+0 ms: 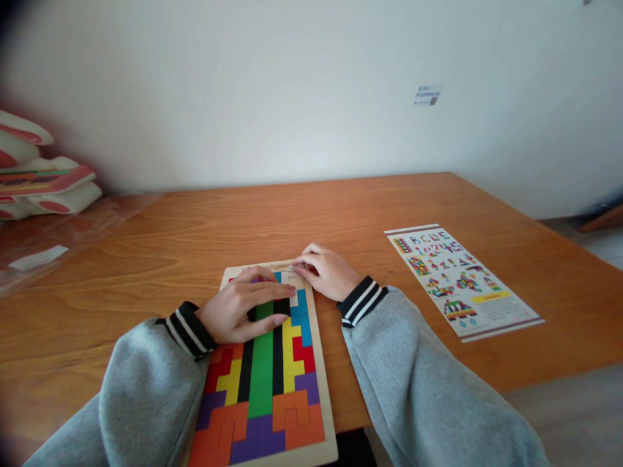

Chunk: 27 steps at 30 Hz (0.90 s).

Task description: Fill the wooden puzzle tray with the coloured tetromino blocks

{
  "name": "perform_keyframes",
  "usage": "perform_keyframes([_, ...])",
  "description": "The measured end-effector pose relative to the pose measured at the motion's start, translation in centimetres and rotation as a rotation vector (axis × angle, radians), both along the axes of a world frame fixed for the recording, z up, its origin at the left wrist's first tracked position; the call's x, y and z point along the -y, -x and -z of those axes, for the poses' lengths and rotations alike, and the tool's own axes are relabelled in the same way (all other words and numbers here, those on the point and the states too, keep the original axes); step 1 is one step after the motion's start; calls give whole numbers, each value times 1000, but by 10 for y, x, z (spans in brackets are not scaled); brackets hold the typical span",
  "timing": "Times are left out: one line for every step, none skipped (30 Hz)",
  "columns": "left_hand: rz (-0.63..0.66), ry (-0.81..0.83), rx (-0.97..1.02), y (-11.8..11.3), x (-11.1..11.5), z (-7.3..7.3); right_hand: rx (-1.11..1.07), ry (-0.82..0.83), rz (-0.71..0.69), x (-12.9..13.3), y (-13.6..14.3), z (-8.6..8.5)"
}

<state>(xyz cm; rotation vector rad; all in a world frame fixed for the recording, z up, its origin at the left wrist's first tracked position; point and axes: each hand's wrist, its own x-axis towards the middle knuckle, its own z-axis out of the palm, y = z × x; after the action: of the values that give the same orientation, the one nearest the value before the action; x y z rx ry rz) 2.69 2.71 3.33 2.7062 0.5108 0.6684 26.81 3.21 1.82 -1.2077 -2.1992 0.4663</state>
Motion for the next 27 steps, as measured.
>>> perform_keyframes([-8,-7,1,0,0,0,3,-9,1,0,0,-1])
perform_keyframes([-19,-10,-3,0,0,0,6,-19,3,0,0,-1])
perform_keyframes([-27,-9,-12,-1,0,0,10,-27,6,0,1,-1])
perform_keyframes([-31,-3,-22,-1,-1,0,13,-31,7,0,1,-1])
perform_keyframes([-33,5,-27,-1,-1,0,13,-32,7,0,1,-1])
perform_keyframes([-32,14,-27,-1,-1,0,12,-31,5,0,1,-1])
perform_keyframes([-31,21,-25,-1,-1,0,10,-27,3,0,0,-1])
perform_keyframes([-27,26,-20,-1,0,0,9,-22,2,0,0,-1])
perform_keyframes([-20,30,-13,-1,0,0,8,-16,-2,0,0,0])
perform_keyframes([-10,34,-7,-1,0,0,7,-9,-6,0,0,0])
perform_keyframes([2,38,-4,-1,0,-1,7,-2,-13,0,-1,0])
perform_keyframes([12,41,0,-1,0,-1,6,3,-22,0,-1,0])
perform_keyframes([18,40,5,-1,0,-1,4,7,-37,0,-1,-1])
perform_keyframes([18,36,12,-1,0,-1,1,8,-56,0,-1,-1])
perform_keyframes([13,28,21,-2,0,-1,-3,7,-75,1,-1,-2])
perform_keyframes([9,20,31,-2,0,-1,-8,5,-91,1,-1,-2])
perform_keyframes([8,14,40,-2,-1,-1,-12,4,-106,1,-1,-3])
perform_keyframes([8,9,45,-3,-1,0,-17,5,-116,1,-1,-3])
perform_keyframes([8,8,46,-3,-1,0,-21,8,-122,1,-1,-4])
perform_keyframes([8,9,44,-3,-1,0,-23,14,-123,1,-1,-4])
perform_keyframes([7,10,39,-3,-2,1,-25,27,-121,1,-1,-4])
perform_keyframes([7,11,35,-3,-2,1,-29,47,-115,1,-1,-3])
perform_keyframes([7,12,34,-3,-2,1,-38,71,-101,1,-1,-3])
perform_keyframes([6,12,35,-3,-2,2,-49,94,-83,1,-1,-3])
perform_keyframes([6,12,35,-3,-2,2,-58,110,-66,1,-1,-2])
perform_keyframes([4,10,34,-3,-2,2,-62,116,-52,1,0,-2])
perform_keyframes([0,7,29,-3,-2,2,-61,111,-42,0,0,-2])
